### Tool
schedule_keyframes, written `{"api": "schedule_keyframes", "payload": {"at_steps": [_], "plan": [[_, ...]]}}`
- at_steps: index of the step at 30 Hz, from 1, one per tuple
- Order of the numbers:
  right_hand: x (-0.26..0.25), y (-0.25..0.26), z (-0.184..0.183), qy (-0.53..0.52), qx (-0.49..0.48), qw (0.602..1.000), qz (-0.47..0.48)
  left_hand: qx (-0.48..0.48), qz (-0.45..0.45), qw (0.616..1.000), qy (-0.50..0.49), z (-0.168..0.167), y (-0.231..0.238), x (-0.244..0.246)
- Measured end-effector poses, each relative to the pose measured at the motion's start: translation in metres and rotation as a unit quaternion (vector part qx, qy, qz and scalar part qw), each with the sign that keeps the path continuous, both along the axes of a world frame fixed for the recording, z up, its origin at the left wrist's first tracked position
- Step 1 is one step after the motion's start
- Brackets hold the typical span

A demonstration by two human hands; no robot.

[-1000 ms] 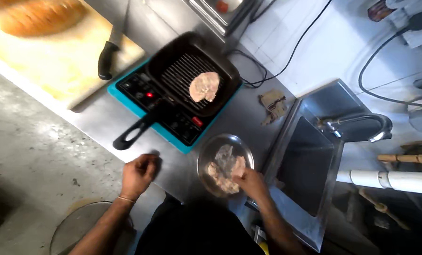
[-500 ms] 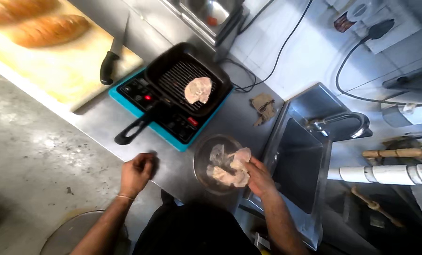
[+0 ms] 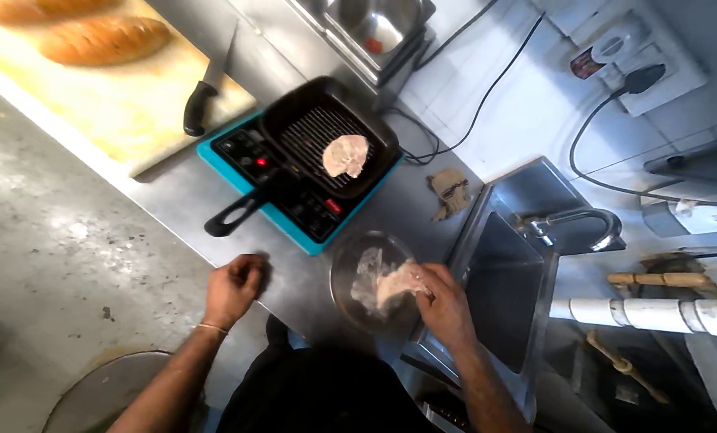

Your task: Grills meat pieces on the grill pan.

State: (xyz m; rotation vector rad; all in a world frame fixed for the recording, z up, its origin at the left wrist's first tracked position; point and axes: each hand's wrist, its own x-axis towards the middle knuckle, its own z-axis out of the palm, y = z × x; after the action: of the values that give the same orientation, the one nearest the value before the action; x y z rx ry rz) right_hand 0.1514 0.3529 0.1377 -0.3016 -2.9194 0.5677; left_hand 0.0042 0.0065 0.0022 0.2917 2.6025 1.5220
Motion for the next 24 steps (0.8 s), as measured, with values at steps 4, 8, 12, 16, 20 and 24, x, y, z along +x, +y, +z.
{"api": "schedule_keyframes", "payload": {"at_steps": [4, 8, 12, 16, 20, 24], "plan": [[0.005, 0.009, -0.032, -0.086, -0.048, 0.993, -0.062, 0.009, -0.002, 1.000, 0.000, -0.003, 0.000, -0.001], [0.011, 0.019, -0.052, -0.131, -0.079, 0.985, -0.078, 0.005, -0.012, 1.000, -0.016, 0.001, -0.001, -0.001], [0.012, 0.027, -0.054, -0.179, -0.127, 0.975, -0.039, 0.010, -0.007, 1.000, -0.009, 0.001, 0.000, -0.001], [0.007, 0.015, -0.052, -0.203, -0.110, 0.972, -0.035, 0.006, -0.009, 1.000, -0.004, 0.000, 0.000, -0.002], [-0.001, 0.005, -0.057, -0.250, -0.110, 0.960, -0.059, 0.009, -0.005, 1.000, 0.001, 0.000, -0.001, -0.002], [-0.011, 0.000, -0.036, -0.287, -0.118, 0.949, -0.065, 0.005, -0.005, 1.000, -0.007, 0.000, -0.001, -0.002]]}}
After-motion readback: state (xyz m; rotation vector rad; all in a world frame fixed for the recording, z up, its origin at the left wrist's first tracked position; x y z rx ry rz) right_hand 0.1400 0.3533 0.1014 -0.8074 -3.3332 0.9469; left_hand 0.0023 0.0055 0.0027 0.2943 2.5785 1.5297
